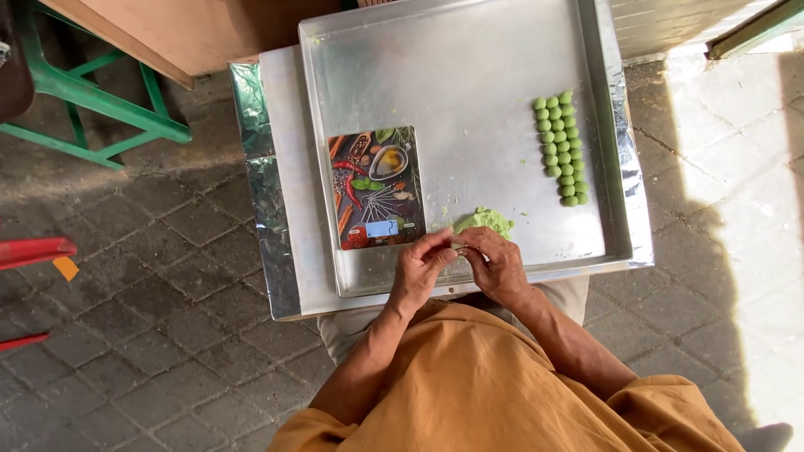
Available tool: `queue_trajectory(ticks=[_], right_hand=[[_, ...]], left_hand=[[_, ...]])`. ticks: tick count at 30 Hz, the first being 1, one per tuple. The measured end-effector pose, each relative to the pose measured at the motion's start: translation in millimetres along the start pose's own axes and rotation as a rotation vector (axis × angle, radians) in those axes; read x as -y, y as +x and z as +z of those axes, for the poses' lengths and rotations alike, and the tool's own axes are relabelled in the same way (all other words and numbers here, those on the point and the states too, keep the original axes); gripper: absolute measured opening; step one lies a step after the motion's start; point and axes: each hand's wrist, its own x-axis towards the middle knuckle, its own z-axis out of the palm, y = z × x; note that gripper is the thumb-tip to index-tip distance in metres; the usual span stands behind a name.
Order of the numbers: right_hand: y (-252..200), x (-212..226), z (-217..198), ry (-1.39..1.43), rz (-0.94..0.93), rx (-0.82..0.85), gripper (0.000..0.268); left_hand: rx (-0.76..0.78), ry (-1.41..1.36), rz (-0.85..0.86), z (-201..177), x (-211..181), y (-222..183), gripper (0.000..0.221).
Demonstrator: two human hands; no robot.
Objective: Pinching small pieces of green dough and rolling them into uniform balls by hand on a metal tray.
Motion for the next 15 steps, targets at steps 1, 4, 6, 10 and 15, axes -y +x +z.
queue_trajectory(ticks=[1,4,6,10,15], right_hand=[[-1,-6,1,-0.018,0.035,0.005,0.015],[-13,-13,0,0.183,0.157,0.005,0.018],[-11,-18,0,0.395,0.259,-0.006,0.021],[-24,-15,6,0.485,0.371,-0.112,0.013],[-35,6,0,0.614,0.357,-0.06,0.029]], left_hand=[[-0.012,0.051,0.061,3,-1,3,0.034],[-0.028,0.078,0.132,4,3,-6,0.021],[-0.016,0.049,0.132,5,3,0,0.018],[-0.011,0.039,0.108,14,8,-3,0.018],[-0.035,-0.061,0.099,18,18,-9,0.018]])
